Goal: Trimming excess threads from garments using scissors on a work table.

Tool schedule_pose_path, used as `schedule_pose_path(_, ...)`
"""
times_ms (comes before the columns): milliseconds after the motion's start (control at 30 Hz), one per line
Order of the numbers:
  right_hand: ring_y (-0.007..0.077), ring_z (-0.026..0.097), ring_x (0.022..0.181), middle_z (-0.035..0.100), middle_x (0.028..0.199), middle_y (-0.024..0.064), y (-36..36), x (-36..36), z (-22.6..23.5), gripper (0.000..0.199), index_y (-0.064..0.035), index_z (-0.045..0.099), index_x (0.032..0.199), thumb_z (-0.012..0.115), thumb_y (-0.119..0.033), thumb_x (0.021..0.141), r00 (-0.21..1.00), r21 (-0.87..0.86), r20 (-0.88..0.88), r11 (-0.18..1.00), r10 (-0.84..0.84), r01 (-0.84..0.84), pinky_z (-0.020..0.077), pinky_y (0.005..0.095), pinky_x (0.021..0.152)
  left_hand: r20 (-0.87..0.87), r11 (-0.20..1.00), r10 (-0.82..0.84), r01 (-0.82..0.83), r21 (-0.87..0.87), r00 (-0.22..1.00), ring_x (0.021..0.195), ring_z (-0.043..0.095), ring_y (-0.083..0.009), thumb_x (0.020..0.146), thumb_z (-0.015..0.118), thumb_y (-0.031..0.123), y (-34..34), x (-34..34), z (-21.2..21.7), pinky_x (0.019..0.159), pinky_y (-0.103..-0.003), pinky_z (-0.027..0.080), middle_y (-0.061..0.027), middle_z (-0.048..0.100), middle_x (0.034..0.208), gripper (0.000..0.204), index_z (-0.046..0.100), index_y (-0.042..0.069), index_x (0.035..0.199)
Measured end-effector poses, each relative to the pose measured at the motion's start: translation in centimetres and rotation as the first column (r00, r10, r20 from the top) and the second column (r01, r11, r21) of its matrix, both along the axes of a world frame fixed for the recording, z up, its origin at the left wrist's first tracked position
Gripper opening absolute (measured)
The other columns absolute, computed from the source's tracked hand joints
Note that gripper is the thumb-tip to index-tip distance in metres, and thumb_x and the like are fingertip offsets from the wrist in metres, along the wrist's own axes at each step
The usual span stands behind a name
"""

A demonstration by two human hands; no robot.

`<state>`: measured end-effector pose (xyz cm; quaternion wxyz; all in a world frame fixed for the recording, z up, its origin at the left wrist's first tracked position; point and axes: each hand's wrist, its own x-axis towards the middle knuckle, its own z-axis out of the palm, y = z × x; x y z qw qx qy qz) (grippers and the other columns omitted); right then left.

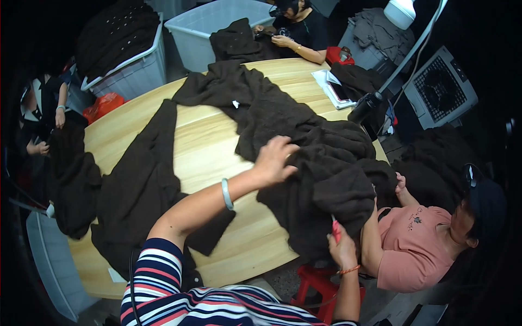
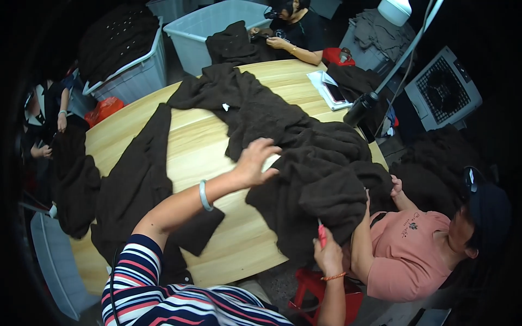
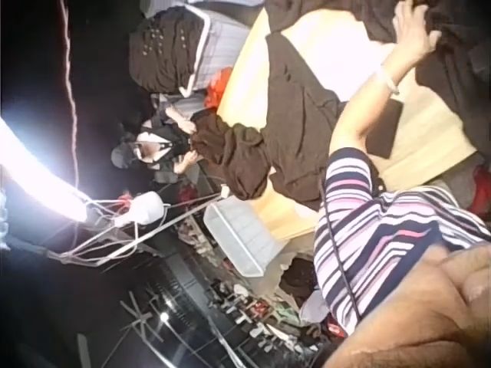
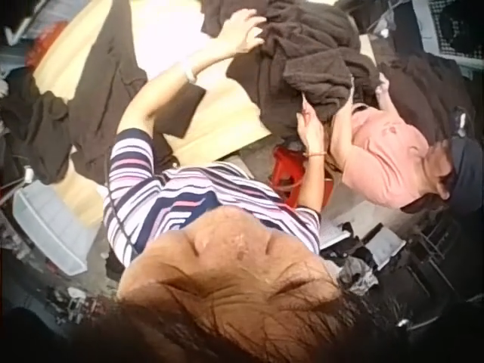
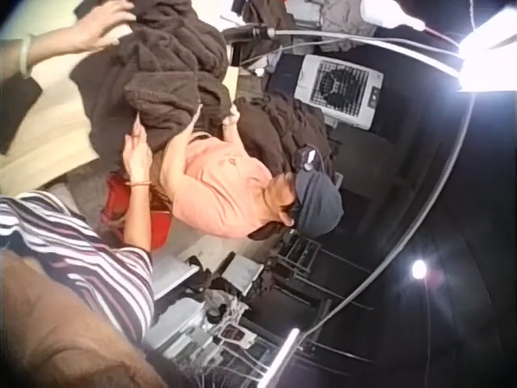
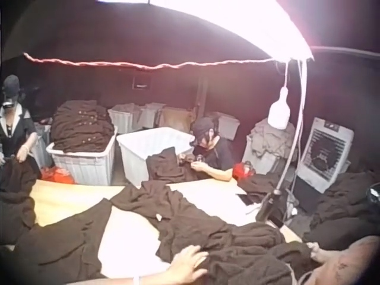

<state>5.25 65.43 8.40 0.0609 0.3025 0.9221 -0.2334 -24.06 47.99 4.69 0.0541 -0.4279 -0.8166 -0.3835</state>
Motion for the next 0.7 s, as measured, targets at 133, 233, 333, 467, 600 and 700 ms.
schedule_pose_path(133, 0.0473, 0.061, 0.090, 0.065, 0.095, 0.0278, -1.7, 3.4, -1.8, 0.049, -0.0137, 0.050, 0.132, 0.062, -0.031, 0.087, 0.999, -0.155, 0.046, 0.988, 0.022, -0.014, 0.0488, 0.0539, 0.081, 0.045, 0.872, 0.239, -0.194, -0.450, 0.970, 0.143, 0.014, -0.0417, 0.067, 0.084, 0.033, 0.5, -8.1, -2.8, 0.111, -0.058, 0.023, -0.0209, 0.019, 0.154, 0.103, 0.024, 0.017, 0.149)
schedule_pose_path(233, 0.0438, 0.064, 0.084, 0.066, 0.092, 0.0257, -2.0, 5.1, -2.3, 0.051, -0.0134, 0.051, 0.132, 0.066, -0.025, 0.085, 0.998, -0.201, 0.027, 0.979, 0.051, -0.045, 0.0519, 0.0494, 0.075, -0.051, 0.854, 0.191, -0.192, -0.483, 0.980, 0.145, 0.008, -0.0425, 0.060, 0.087, 0.036, 3.8, -12.3, -4.6, 0.109, -0.067, 0.017, -0.0206, 0.012, 0.156, 0.117, 0.016, 0.019, 0.152)
schedule_pose_path(333, 0.0255, 0.068, 0.099, 0.063, 0.114, 0.0229, -3.2, 5.4, -0.8, 0.042, -0.0073, 0.052, 0.131, 0.060, -0.021, 0.092, 0.999, -0.284, -0.047, 0.958, 0.017, -0.030, 0.0540, 0.0393, 0.079, -0.094, 0.803, 0.192, -0.211, -0.557, 0.977, 0.145, 0.004, -0.0424, 0.053, 0.090, 0.040, 6.1, -15.6, -6.5, 0.106, -0.073, 0.013, -0.0191, 0.009, 0.157, 0.127, 0.013, 0.022, 0.153)
schedule_pose_path(467, 0.0338, 0.066, 0.099, 0.065, 0.110, 0.0209, -3.3, 5.1, -1.0, 0.038, -0.0061, 0.054, 0.128, 0.059, -0.018, 0.092, 0.978, -0.475, 0.133, 0.856, -0.160, 0.205, 0.0538, 0.0399, 0.079, -0.070, 0.646, 0.252, -0.222, -0.730, 0.965, 0.145, 0.007, -0.0399, 0.054, 0.090, 0.039, 7.6, -18.1, -9.0, 0.104, -0.076, 0.012, -0.0176, 0.012, 0.157, 0.123, 0.016, 0.023, 0.152)
schedule_pose_path(600, 0.0318, 0.067, 0.098, 0.066, 0.111, 0.0193, -3.0, 5.8, -3.0, 0.039, -0.0034, 0.054, 0.127, 0.061, -0.013, 0.090, 0.998, -0.361, -0.046, 0.932, -0.047, 0.027, 0.0544, 0.0381, 0.080, -0.292, 0.760, 0.266, -0.386, -0.523, 0.919, 0.119, 0.046, -0.0294, 0.069, 0.075, 0.012, 7.0, -20.4, -13.2, 0.099, -0.066, 0.033, -0.0098, 0.051, 0.117, 0.057, 0.054, 0.015, 0.122)
schedule_pose_path(700, 0.0344, 0.067, 0.096, 0.067, 0.108, 0.0195, -2.4, 5.1, -3.5, 0.038, -0.0027, 0.055, 0.126, 0.062, -0.010, 0.089, 0.984, -0.277, -0.177, 0.959, 0.018, -0.068, 0.0542, 0.0391, 0.080, -0.256, 0.834, 0.228, -0.324, -0.447, 0.940, 0.105, 0.054, -0.0296, 0.067, 0.072, 0.006, 5.3, -20.1, -14.2, 0.083, -0.047, 0.043, -0.0086, 0.058, 0.103, 0.040, 0.059, 0.013, 0.103)
